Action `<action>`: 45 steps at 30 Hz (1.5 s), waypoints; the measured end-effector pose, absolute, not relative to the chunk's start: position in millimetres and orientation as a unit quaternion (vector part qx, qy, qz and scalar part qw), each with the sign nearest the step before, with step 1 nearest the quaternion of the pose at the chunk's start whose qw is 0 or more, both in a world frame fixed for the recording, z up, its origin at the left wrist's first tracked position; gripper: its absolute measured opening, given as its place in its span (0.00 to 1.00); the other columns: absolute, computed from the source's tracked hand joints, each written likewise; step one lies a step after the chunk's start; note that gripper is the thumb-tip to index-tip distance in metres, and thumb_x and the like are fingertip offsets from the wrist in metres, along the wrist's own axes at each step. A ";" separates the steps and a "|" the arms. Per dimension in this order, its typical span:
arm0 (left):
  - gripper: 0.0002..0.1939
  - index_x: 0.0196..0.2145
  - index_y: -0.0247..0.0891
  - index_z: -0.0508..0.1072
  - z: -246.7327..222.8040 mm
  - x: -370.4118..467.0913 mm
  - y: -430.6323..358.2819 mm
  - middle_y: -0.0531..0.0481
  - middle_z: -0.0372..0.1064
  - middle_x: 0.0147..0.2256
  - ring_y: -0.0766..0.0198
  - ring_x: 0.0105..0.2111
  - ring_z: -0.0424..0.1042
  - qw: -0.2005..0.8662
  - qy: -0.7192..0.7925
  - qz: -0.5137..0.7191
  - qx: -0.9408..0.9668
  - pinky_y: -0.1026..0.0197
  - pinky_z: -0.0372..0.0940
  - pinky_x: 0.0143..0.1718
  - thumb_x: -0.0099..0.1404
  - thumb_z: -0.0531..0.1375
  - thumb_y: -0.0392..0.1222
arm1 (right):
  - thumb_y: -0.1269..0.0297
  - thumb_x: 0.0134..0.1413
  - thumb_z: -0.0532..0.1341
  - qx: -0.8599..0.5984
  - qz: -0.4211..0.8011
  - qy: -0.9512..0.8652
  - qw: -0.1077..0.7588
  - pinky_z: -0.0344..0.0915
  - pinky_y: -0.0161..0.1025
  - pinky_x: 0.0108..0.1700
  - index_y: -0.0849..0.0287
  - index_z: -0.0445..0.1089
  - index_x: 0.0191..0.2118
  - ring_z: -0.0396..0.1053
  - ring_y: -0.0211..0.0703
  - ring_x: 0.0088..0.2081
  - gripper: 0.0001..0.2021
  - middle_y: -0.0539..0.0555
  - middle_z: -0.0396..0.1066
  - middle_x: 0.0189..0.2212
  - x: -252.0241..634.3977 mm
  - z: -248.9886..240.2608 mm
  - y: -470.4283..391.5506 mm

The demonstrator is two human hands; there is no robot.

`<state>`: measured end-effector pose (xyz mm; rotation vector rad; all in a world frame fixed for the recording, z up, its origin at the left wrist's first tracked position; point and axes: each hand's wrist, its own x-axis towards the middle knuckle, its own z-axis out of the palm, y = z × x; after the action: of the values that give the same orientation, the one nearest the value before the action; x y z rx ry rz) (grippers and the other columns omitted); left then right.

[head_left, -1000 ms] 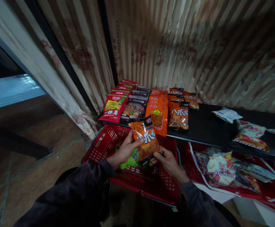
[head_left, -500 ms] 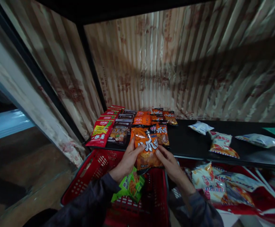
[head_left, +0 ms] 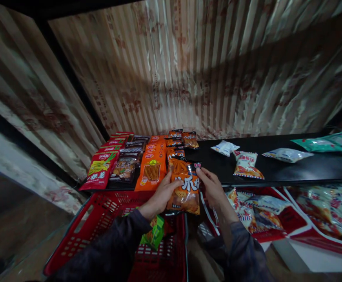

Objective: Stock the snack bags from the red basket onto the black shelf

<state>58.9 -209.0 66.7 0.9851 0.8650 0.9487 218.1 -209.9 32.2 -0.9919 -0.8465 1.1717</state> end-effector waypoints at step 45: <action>0.11 0.36 0.41 0.68 103.5 75.1 -179.1 0.56 0.72 0.32 0.68 0.32 0.71 0.649 0.402 0.528 0.371 0.65 0.66 0.34 0.58 0.66 0.36 | 0.46 0.38 0.73 -0.368 0.553 -0.355 0.658 0.74 0.39 0.36 0.55 0.74 0.41 0.76 0.38 0.30 0.25 0.50 0.76 0.36 212.5 45.8 -206.8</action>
<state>75.1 -179.1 103.5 0.8427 0.9135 1.2008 212.5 -206.8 45.8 -0.8323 -0.8034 1.2517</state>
